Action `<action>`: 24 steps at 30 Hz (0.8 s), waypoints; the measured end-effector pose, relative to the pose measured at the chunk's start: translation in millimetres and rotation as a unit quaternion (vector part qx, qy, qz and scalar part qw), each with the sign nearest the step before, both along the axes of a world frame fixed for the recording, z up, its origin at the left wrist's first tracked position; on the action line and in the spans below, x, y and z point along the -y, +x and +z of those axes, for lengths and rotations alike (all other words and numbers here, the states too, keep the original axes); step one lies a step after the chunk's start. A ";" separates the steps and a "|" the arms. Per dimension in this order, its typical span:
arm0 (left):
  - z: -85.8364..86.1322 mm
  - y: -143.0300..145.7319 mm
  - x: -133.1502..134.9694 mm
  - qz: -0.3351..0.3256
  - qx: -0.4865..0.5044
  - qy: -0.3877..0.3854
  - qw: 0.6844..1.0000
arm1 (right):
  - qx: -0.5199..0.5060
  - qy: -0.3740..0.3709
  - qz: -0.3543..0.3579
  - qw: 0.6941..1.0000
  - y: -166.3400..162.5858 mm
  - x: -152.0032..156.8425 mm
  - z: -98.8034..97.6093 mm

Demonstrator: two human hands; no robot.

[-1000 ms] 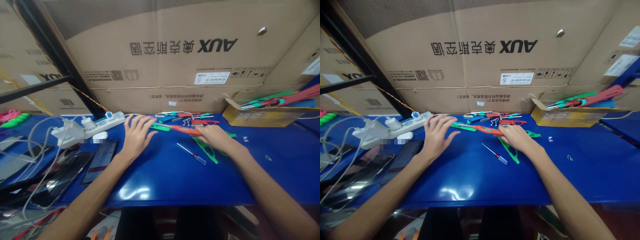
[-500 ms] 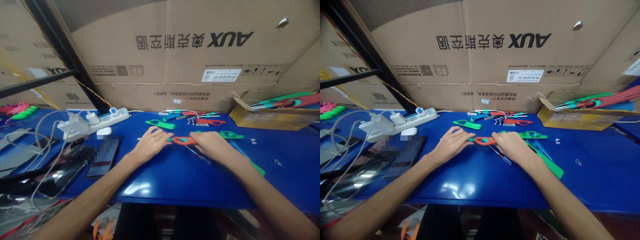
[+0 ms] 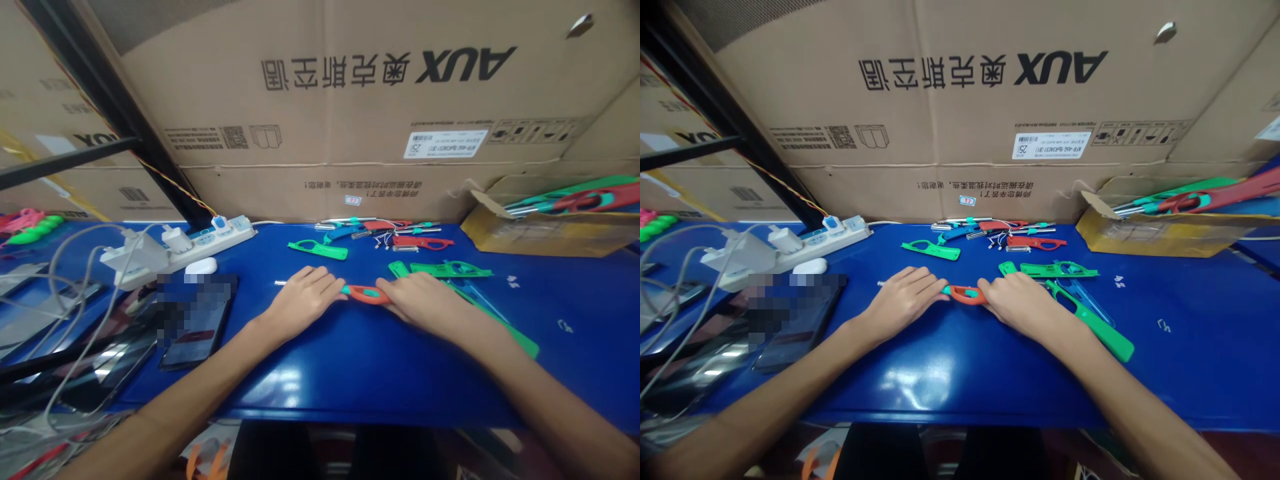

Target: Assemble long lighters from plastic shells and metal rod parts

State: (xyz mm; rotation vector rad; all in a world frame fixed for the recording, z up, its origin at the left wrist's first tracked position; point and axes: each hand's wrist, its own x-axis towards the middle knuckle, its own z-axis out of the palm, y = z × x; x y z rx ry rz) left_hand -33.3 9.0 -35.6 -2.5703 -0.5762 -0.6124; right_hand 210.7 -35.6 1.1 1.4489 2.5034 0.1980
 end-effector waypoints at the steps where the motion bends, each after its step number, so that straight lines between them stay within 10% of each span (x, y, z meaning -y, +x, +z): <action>1: -0.8 0.2 0.7 -0.001 0.000 0.001 1.000 | 0.004 0.002 0.003 1.000 -0.7 0.4 0.0; 12: -5.3 2.8 -14.2 0.042 0.026 -0.041 0.998 | -0.105 0.046 -0.015 0.993 4.2 -0.4 8.7; 20: -9.1 -17.4 -28.3 0.104 0.030 -0.154 0.982 | -0.309 0.073 0.006 0.948 55.4 -20.0 9.1; 24: -8.6 -15.3 -24.2 0.111 -0.015 -0.189 0.975 | -0.352 0.087 -0.105 0.926 101.3 -26.0 18.1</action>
